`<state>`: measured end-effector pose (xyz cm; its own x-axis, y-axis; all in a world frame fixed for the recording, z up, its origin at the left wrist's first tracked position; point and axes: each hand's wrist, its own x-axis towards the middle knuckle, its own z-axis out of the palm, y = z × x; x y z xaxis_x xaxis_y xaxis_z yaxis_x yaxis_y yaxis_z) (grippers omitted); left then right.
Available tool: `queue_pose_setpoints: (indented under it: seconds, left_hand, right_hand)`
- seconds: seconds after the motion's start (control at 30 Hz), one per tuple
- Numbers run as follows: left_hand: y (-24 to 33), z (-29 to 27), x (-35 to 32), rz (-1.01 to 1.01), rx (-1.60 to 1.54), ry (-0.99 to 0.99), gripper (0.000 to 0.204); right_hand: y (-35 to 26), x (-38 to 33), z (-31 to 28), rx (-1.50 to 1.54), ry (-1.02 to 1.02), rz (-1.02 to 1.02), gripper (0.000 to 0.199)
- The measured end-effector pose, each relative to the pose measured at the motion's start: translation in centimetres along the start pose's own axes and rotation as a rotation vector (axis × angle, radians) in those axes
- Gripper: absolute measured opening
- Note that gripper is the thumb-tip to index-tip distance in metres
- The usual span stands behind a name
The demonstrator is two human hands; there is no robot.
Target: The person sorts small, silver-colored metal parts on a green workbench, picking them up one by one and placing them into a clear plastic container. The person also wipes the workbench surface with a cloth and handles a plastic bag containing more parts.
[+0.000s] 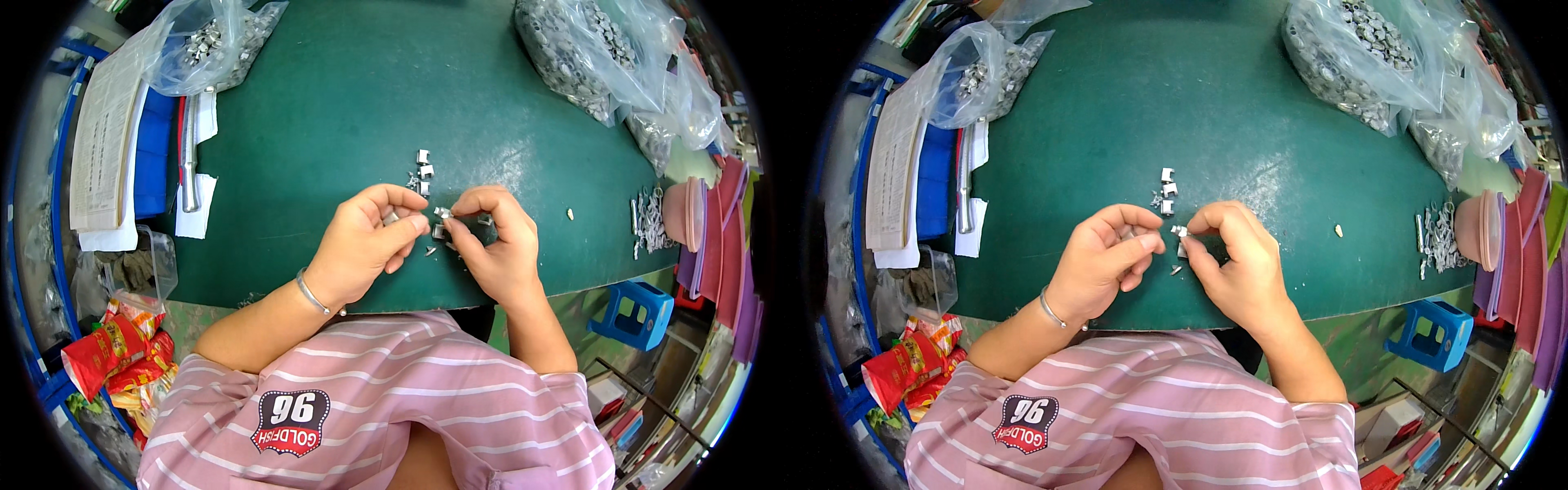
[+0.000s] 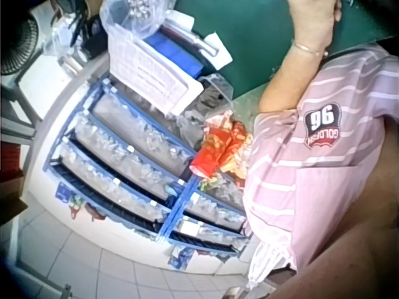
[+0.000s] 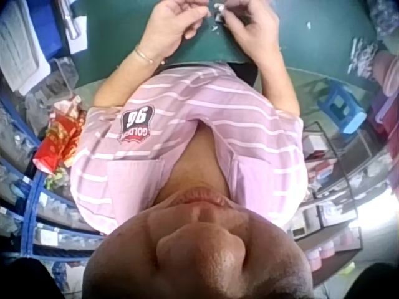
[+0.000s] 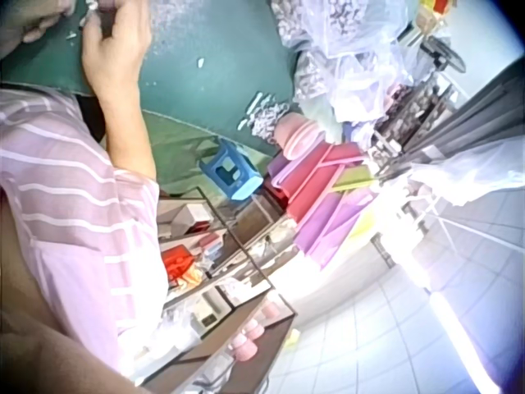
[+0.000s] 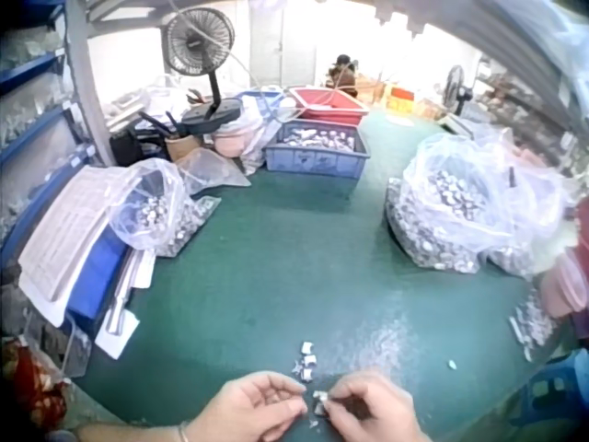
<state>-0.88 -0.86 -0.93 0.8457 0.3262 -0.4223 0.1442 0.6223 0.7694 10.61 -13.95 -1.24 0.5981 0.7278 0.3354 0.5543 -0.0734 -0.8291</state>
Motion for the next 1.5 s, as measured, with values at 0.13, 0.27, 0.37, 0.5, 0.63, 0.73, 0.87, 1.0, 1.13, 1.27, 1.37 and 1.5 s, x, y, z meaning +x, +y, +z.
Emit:
queue_pose_setpoints:
  seconds: [0.13, 0.27, 0.37, 0.5, 0.63, 0.73, 0.87, 1.0, 1.13, 1.27, 1.37, 1.5]
  left_hand:
    - [0.1, 0.2, 0.0, -0.08, 0.102, -0.024, 0.014]
    - [-0.1, 0.0, -0.2, 0.235, 0.391, -0.002, 0.014]
    - [-0.8, -0.4, -0.1, 0.507, 0.567, 0.024, 0.019]
    - [-0.7, -0.1, -0.4, 0.579, 0.586, 0.073, 0.019]
    - [-0.9, -0.5, -0.1, 0.642, 0.55, 0.043, 0.023]
    - [-0.6, -0.4, -0.2, 0.429, 0.192, -0.01, 0.018]
    - [-0.3, -1.2, -0.1, 0.077, -0.297, -0.159, 0.012]
    - [0.1, -0.8, -0.1, -0.057, -0.163, -0.16, 0.013]
    - [-0.2, -0.3, -0.2, -0.057, -0.066, -0.151, 0.016]
    - [0.0, -0.3, -0.3, -0.043, 0.033, -0.115, 0.018]
    - [-0.7, -0.2, -0.2, 0.251, 0.131, -0.091, 0.019]
    - [-0.8, -0.6, -0.1, 0.518, 0.457, -0.088, 0.029]
  right_hand:
    - [-0.1, -0.3, 0.4, 0.075, 0.019, -0.188, 0.023]
    - [-0.3, -0.2, 0.0, -0.043, -0.034, -0.156, 0.021]
    - [-0.5, -0.1, -0.7, -0.254, -0.212, -0.114, 0.02]
    - [-0.3, -0.5, -0.6, -0.293, -0.245, -0.127, 0.017]
    - [0.2, -0.9, -0.1, -0.1, -0.106, -0.032, 0.018]
    - [0.1, -1.2, 0.4, 0.16, 0.038, 0.039, 0.02]
    - [0.0, -1.3, 0.4, 0.312, 0.101, -0.022, 0.022]
    - [-0.1, -1.4, 0.4, 0.33, 0.118, -0.089, 0.023]
    - [-0.5, -1.5, 0.6, 0.272, 0.118, -0.109, 0.024]
    - [-0.3, -1.1, 0.6, 0.191, 0.069, -0.233, 0.024]
    - [-0.7, -1.0, 0.3, 0.167, 0.061, -0.138, 0.022]
    - [-1.0, -0.8, 0.2, 0.125, 0.021, -0.102, 0.013]
